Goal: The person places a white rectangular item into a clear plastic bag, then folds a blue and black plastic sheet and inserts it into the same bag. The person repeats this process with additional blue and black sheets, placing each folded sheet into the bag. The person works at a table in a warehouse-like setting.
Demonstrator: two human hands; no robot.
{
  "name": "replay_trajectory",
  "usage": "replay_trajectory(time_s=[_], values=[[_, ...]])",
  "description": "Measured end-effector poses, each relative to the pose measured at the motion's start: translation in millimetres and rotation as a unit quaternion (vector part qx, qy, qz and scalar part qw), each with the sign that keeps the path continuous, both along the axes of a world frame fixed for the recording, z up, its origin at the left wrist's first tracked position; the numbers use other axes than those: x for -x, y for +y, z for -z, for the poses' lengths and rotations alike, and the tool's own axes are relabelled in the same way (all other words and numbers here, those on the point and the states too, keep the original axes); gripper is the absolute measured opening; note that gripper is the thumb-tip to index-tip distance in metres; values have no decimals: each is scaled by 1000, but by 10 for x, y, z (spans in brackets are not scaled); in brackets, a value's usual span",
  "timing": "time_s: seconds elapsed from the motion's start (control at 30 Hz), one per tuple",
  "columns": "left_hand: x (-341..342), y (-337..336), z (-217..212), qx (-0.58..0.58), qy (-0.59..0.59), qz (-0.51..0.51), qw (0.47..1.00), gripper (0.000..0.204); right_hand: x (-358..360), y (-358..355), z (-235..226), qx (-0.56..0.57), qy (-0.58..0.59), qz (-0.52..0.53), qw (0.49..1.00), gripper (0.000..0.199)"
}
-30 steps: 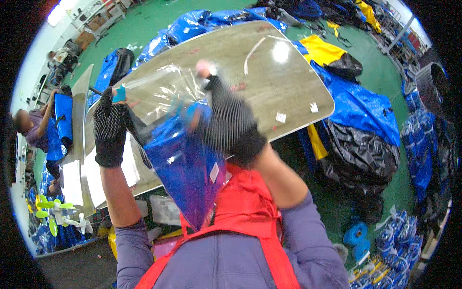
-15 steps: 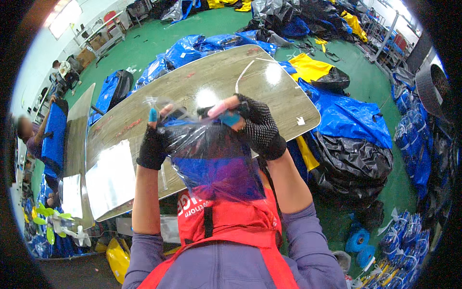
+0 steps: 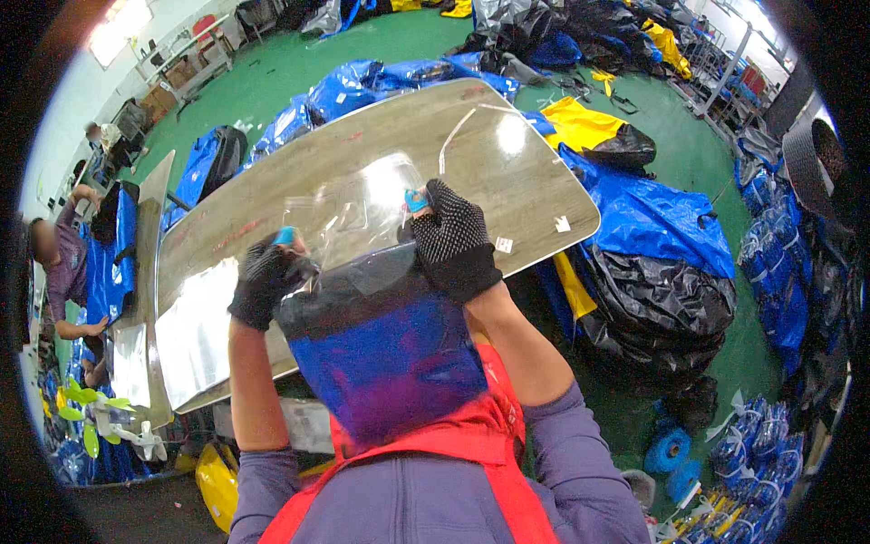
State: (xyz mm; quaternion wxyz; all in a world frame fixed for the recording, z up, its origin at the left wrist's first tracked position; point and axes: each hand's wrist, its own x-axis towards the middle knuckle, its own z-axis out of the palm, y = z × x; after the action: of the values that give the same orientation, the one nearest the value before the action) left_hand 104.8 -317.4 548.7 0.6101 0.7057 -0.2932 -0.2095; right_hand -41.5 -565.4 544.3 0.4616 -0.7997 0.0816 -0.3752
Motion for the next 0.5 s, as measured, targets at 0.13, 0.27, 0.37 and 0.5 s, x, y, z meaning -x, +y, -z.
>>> replay_trajectory(time_s=[0.13,0.27,0.37,0.5], values=[[-253,17,793,120,342,-10,932,44,-246,-157,489,-225,103,-30,968,13],[-310,-30,972,261,308,-40,914,49,-508,-92,610,-71,-81,63,992,30],[-280,-33,798,227,271,-32,935,50,-754,253,326,354,-66,15,933,38],[-253,25,591,141,226,-77,961,40,-1135,695,-203,377,71,-173,907,22]])
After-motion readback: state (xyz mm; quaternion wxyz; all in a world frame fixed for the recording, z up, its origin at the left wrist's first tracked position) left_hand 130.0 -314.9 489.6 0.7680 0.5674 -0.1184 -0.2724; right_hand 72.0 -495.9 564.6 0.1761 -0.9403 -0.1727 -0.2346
